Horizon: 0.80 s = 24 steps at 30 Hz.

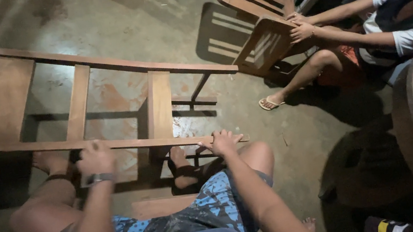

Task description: The person sands the wooden frame of a chair by hand with a piece of sandpaper, moving the paper back and forth along the wood.

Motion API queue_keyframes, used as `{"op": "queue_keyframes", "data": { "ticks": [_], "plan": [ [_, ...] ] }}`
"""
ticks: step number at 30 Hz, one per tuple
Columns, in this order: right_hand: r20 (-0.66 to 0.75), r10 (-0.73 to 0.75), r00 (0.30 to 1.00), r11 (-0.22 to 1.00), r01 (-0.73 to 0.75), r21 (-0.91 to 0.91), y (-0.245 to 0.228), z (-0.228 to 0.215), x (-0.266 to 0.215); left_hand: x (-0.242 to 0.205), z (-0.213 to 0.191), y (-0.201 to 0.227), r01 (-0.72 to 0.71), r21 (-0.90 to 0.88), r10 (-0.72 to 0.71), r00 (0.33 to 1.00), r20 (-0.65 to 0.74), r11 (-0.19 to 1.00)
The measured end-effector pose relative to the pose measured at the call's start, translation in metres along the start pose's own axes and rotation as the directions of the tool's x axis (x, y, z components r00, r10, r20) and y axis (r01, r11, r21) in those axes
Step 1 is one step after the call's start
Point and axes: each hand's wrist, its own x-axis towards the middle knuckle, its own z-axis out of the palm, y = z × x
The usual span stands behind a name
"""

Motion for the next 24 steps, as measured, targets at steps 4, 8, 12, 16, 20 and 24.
{"op": "queue_keyframes", "data": {
  "ticks": [4, 8, 12, 16, 20, 24],
  "plan": [
    [-0.010, 0.011, 1.000, 1.000, -0.011, -0.008, -0.002, -0.001, -0.003, -0.034, 0.096, -0.001, -0.381, 0.105, 0.393, 0.909, -0.141, 0.919],
    [-0.005, 0.003, 1.000, 1.000, -0.003, 0.014, -0.001, 0.000, -0.001, -0.086, 0.107, 0.035, -0.663, 0.174, 0.684, 0.720, -0.115, 0.728],
    [-0.031, 0.013, 0.999, 1.000, -0.013, 0.003, 0.000, 0.005, 0.001, -0.055, 0.113, 0.011, -0.718, 0.264, 0.765, 0.614, -0.193, 0.643],
    [-0.025, 0.024, 0.999, 0.999, -0.024, -0.037, 0.003, 0.010, 0.014, -0.015, 0.046, -0.018, -0.576, 0.205, 0.587, 0.810, 0.010, 0.791],
    [-0.009, 0.018, 1.000, 0.999, -0.019, -0.042, 0.003, 0.007, 0.013, 0.013, 0.013, -0.073, -0.411, 0.444, 0.546, 0.805, -0.234, 0.796],
    [-0.018, 0.019, 1.000, 1.000, -0.019, -0.023, 0.003, 0.009, 0.012, -0.002, 0.030, -0.037, -0.315, 0.312, 0.377, 0.912, -0.163, 0.896]
  ]
}}
